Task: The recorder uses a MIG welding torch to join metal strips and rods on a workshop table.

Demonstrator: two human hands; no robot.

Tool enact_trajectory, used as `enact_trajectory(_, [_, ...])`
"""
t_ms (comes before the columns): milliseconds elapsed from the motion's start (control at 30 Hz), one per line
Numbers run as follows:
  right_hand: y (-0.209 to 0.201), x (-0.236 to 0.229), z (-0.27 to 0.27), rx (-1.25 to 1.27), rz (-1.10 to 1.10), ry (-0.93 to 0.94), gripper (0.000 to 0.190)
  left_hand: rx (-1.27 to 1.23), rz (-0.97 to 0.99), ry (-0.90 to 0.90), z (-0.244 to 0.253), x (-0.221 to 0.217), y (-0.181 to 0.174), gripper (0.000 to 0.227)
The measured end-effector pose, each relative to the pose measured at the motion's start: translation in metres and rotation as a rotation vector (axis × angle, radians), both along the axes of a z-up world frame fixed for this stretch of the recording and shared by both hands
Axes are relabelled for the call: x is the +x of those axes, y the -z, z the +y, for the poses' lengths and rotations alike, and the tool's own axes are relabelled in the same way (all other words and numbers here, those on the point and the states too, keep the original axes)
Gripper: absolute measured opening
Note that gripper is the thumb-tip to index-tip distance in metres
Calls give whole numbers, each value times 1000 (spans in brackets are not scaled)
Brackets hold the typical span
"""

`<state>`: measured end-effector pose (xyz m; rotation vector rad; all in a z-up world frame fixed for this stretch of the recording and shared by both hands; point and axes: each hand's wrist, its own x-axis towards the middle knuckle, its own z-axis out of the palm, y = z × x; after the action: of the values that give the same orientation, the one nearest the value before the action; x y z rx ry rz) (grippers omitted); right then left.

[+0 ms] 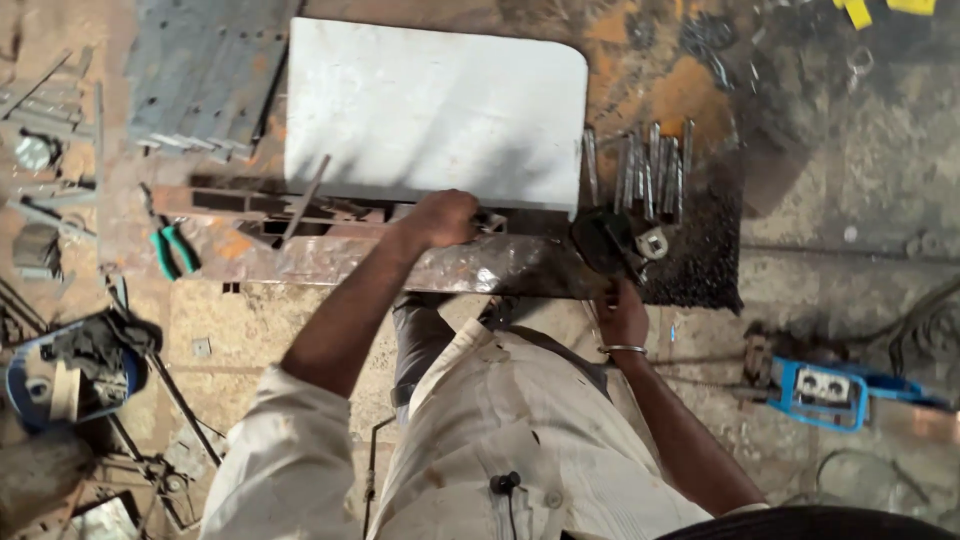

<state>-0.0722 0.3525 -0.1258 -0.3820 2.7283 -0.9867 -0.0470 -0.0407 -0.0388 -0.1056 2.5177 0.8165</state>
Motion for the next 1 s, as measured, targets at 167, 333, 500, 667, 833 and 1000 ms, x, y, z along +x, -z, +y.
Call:
enact_trajectory(167, [114, 31, 104, 127, 5, 422, 38, -54, 47, 49, -11, 2, 23, 37])
enact_trajectory(333, [268, 35, 168, 191, -91, 426, 69, -16, -33, -11, -13, -1, 16, 33])
enact_trajectory(500, [294, 21, 154, -447, -878, 610, 48, -43, -100, 101, -11, -8, 5, 60])
enact_trajectory(667, [296, -20, 134, 155, -894, 469, 46, -161, -118, 93, 12, -5, -36, 78])
enact_trajectory(833, [293, 2, 142, 254, -649, 335, 50, -178, -4, 37, 18, 0, -23, 73])
enact_trajectory(1000, [296, 9, 146, 209, -462, 345, 54, -172, 76, 14, 19, 1, -18, 60])
